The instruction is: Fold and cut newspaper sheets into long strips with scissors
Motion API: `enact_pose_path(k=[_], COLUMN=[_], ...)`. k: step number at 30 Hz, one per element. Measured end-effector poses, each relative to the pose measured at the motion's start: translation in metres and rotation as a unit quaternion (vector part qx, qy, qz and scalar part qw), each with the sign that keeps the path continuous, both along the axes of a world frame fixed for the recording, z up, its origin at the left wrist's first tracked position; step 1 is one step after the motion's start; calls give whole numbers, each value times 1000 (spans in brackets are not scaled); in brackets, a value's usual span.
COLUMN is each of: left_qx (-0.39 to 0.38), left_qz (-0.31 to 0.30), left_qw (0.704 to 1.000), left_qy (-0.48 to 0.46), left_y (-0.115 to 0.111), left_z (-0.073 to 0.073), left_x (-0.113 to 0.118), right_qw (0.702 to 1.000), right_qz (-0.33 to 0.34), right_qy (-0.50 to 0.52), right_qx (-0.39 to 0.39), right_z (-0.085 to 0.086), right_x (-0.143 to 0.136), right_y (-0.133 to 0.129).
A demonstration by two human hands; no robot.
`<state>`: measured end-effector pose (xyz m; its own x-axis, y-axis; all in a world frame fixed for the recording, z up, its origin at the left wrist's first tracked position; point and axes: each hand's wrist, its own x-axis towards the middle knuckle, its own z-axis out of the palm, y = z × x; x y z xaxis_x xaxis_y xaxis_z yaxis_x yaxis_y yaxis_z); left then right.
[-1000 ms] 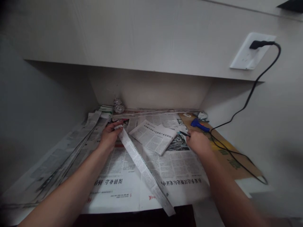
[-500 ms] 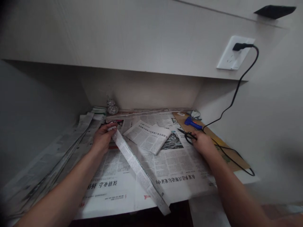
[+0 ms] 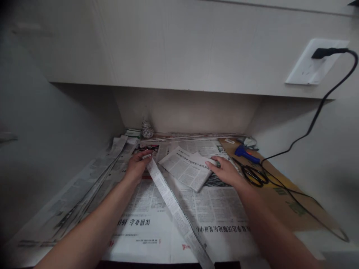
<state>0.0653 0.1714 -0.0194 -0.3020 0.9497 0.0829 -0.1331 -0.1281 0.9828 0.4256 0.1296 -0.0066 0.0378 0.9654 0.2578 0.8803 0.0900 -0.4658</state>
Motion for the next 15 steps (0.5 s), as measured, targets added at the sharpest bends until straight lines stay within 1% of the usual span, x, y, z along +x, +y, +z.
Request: enact_pose_path(k=[3, 6, 8, 9, 11, 14, 15], left_qx=[-8, -5, -3, -3, -2, 5, 10], left_qz=[3, 12, 17, 18, 20, 29, 34], left_qw=[1000, 1000, 1000, 1000, 1000, 1000, 999], left_qy=[-1, -4, -4, -4, -5, -5, -6], left_y=[1, 1, 1, 0, 0, -1, -1], left_z=[0, 0, 1, 0, 0, 0, 0], left_x=[-1, -1, 0, 1, 2, 3, 3], right_qw=[999, 995, 992, 990, 986, 973, 971], right_qz=[42, 80, 97, 106, 122, 166, 173], right_qy=[20, 55, 82, 93, 105, 91, 88], right_qx=[-7, 5, 16, 23, 49, 134, 141], right_z=[2, 6, 15, 22, 42, 82, 95], right_x=[-17, -27, -33, -36, -41, -48, -50], right_y=[12, 12, 10, 9, 8, 8, 10])
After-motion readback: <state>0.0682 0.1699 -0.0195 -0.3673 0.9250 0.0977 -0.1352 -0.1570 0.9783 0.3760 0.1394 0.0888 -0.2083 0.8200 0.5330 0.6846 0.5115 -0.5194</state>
